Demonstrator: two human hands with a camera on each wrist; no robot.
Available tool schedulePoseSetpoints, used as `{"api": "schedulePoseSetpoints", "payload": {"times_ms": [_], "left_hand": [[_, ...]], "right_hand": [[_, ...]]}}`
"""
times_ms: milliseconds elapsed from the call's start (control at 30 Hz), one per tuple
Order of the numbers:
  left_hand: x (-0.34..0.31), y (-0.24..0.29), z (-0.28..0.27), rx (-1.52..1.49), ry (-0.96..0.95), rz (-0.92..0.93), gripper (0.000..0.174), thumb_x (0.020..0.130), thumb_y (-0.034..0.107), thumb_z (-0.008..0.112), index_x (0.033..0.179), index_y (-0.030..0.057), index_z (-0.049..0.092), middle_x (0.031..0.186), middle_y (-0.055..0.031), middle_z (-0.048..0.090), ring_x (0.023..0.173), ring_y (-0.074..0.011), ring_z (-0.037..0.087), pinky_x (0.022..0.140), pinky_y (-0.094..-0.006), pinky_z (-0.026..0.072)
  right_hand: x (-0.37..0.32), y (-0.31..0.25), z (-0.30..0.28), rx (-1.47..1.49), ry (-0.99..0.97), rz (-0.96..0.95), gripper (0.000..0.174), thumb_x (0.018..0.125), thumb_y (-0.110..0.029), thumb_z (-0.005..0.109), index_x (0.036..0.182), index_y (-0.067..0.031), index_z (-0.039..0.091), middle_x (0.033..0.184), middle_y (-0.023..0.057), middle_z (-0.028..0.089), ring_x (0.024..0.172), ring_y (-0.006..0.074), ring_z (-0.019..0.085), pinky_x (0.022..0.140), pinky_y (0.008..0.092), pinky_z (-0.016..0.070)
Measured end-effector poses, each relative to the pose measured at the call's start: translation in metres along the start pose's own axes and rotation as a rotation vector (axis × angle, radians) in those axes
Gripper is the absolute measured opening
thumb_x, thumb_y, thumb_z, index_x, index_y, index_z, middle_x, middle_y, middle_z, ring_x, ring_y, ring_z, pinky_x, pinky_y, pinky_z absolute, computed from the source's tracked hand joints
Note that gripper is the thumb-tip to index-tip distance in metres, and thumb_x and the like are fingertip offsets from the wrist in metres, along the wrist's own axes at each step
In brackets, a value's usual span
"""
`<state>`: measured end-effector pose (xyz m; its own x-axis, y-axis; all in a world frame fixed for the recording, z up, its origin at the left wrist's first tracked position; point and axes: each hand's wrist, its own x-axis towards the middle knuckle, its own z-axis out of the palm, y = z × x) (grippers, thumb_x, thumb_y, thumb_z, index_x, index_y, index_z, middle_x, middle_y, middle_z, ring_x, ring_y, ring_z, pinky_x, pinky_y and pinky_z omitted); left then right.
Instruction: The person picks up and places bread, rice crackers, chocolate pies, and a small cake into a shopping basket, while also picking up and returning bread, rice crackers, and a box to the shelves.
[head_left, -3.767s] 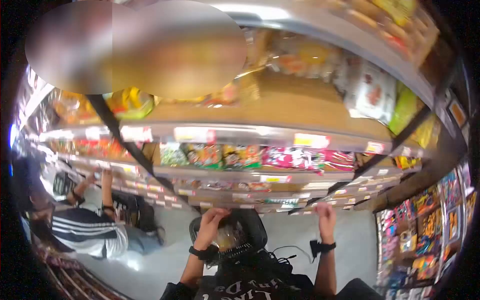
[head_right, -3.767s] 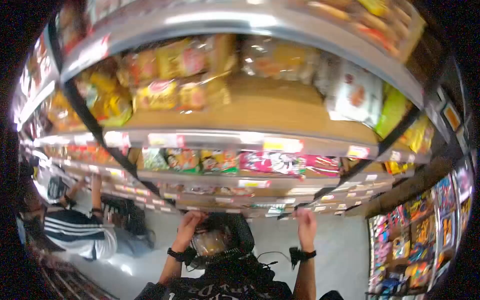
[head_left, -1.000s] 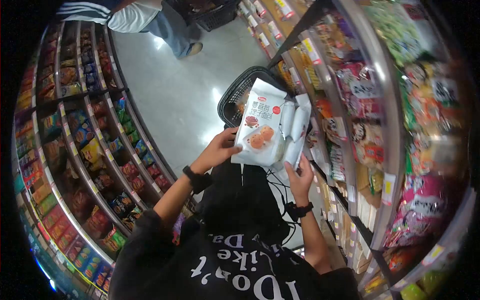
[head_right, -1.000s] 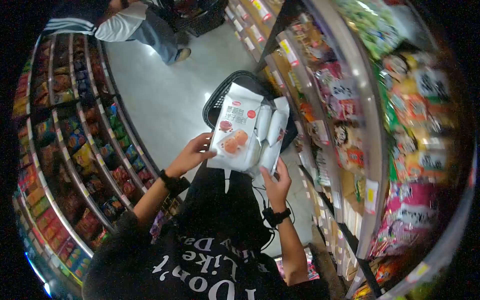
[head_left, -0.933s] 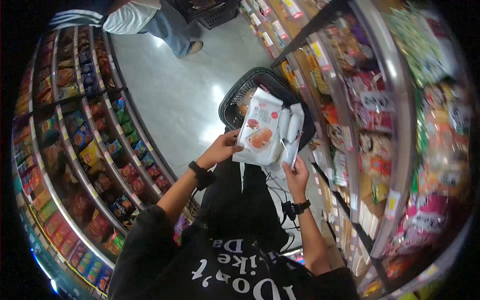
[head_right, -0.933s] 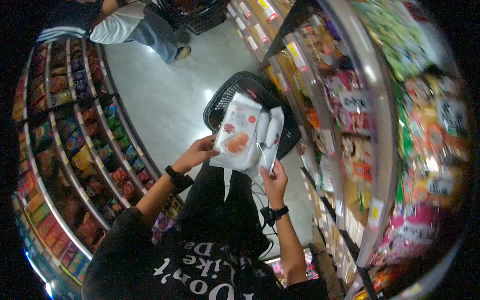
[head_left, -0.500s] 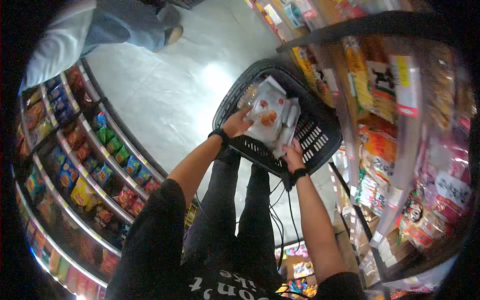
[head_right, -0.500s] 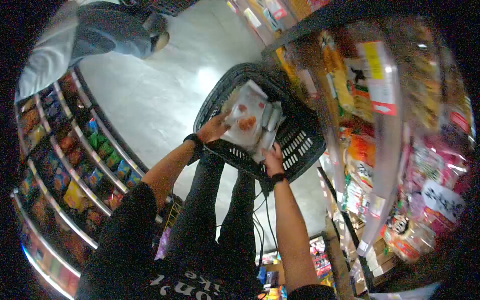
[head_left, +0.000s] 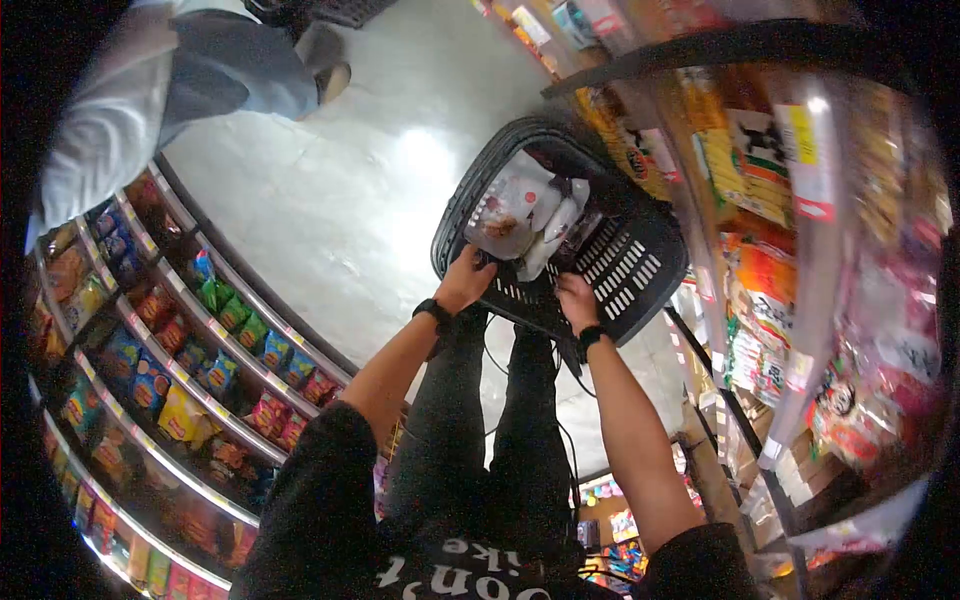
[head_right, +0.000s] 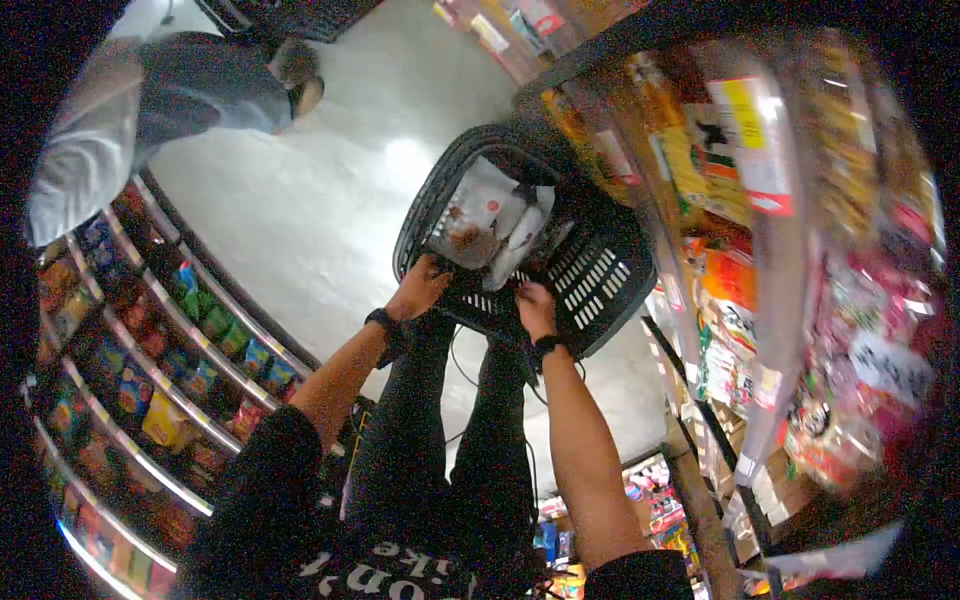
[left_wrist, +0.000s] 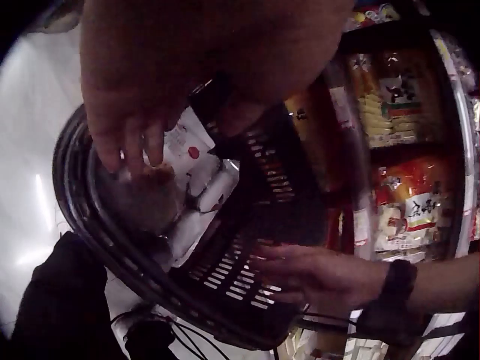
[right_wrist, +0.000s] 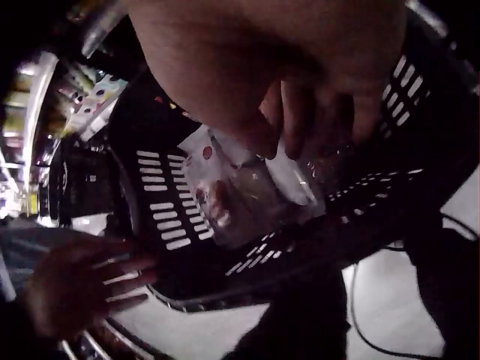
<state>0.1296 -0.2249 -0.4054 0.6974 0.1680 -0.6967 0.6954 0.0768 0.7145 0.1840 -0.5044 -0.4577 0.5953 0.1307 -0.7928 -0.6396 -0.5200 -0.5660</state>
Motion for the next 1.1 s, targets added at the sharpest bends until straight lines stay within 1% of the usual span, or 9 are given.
{"api": "schedulePoseSetpoints", "payload": {"times_ms": [133,367,500,633,700,767,833,1000,1100], "left_hand": [[-0.057,0.011,-0.038,-0.008,-0.007,-0.046,0.039,0.093,0.021,0.063,0.12,-0.0053,0.052,0.097,-0.0142,0.066,0.087,-0.0185,0.064,0.075,-0.0305,0.0511],[-0.144,0.075,-0.083,-0.107,0.062,-0.041,0.032,0.093,0.017,0.053,0.117,-0.0042,0.057,0.1,-0.0139,0.068,0.09,-0.0213,0.066,0.076,-0.0316,0.0514],[-0.203,0.116,-0.068,-0.193,0.203,-0.049,0.032,0.095,0.02,0.051,0.118,-0.0011,0.058,0.11,-0.0154,0.068,0.097,-0.021,0.066,0.078,-0.0329,0.0495],[-0.252,0.11,-0.014,-0.305,0.218,0.104,0.034,0.098,0.026,0.052,0.119,0.0005,0.058,0.109,-0.0133,0.069,0.097,-0.0199,0.066,0.078,-0.0311,0.0503],[-0.271,0.089,0.023,-0.374,0.157,0.103,0.035,0.098,0.029,0.053,0.119,0.0009,0.058,0.105,-0.0109,0.069,0.092,-0.0185,0.067,0.074,-0.0291,0.0515],[-0.268,0.056,0.053,-0.245,-0.12,0.178,0.037,0.097,0.031,0.049,0.118,0.0017,0.059,0.102,-0.011,0.069,0.086,-0.02,0.067,0.07,-0.0303,0.0527],[-0.285,0.075,0.104,-0.192,-0.183,-0.146,0.034,0.096,0.028,0.048,0.115,0.0006,0.058,0.102,-0.0119,0.069,0.088,-0.0223,0.068,0.073,-0.0339,0.0553],[-0.299,0.132,0.209,0.104,-0.414,0.027,0.031,0.094,0.029,0.056,0.11,0.0035,0.063,0.098,-0.0085,0.07,0.087,-0.0184,0.068,0.071,-0.0325,0.0541],[-0.323,0.189,0.264,0.2,-0.516,0.127,0.027,0.094,0.03,0.056,0.102,0.0042,0.062,0.093,-0.0094,0.069,0.078,-0.0162,0.066,0.061,-0.0275,0.0496]], "right_hand": [[-0.095,0.011,-0.055,-0.252,-0.005,-0.279,0.026,0.088,-0.007,0.069,0.113,0.0001,0.066,0.097,0.0096,0.072,0.093,0.018,0.067,0.084,0.0302,0.0527],[-0.273,0.029,-0.15,0.05,0.199,0.112,0.023,0.081,-0.005,0.072,0.103,0.0011,0.067,0.087,0.0089,0.069,0.083,0.0169,0.067,0.078,0.0299,0.0546],[-0.335,0.12,-0.186,0.33,0.197,0.107,0.02,0.084,-0.002,0.067,0.103,0.0018,0.064,0.086,0.0114,0.07,0.083,0.0239,0.07,0.073,0.0357,0.0571],[-0.4,0.173,-0.21,0.488,0.193,0.144,0.026,0.091,-0.015,0.062,0.115,-0.0063,0.061,0.103,0.0104,0.072,0.091,0.0217,0.07,0.073,0.0337,0.0531],[-0.409,0.264,-0.218,0.272,0.168,-0.259,0.023,0.091,-0.017,0.066,0.111,-0.0053,0.062,0.101,0.0117,0.072,0.088,0.0222,0.071,0.071,0.0354,0.0552],[-0.456,0.227,-0.236,0.626,0.285,0.13,0.024,0.092,-0.021,0.067,0.11,-0.0054,0.063,0.103,0.0111,0.073,0.087,0.0203,0.071,0.069,0.0336,0.0543],[-0.491,0.245,-0.245,0.65,0.379,0.025,0.031,0.092,-0.029,0.068,0.108,-0.0032,0.064,0.099,0.0125,0.073,0.084,0.0209,0.071,0.065,0.0326,0.0532],[-0.54,0.348,-0.234,0.76,0.723,0.007,0.029,0.092,-0.024,0.056,0.097,0.0019,0.068,0.086,0.0117,0.074,0.075,0.0172,0.07,0.06,0.0319,0.0543],[-0.541,0.44,-0.199,-0.413,0.598,0.097,0.028,0.095,-0.027,0.051,0.093,-0.0066,0.069,0.092,0.0086,0.075,0.071,0.0225,0.07,0.057,0.0401,0.0545]]}}
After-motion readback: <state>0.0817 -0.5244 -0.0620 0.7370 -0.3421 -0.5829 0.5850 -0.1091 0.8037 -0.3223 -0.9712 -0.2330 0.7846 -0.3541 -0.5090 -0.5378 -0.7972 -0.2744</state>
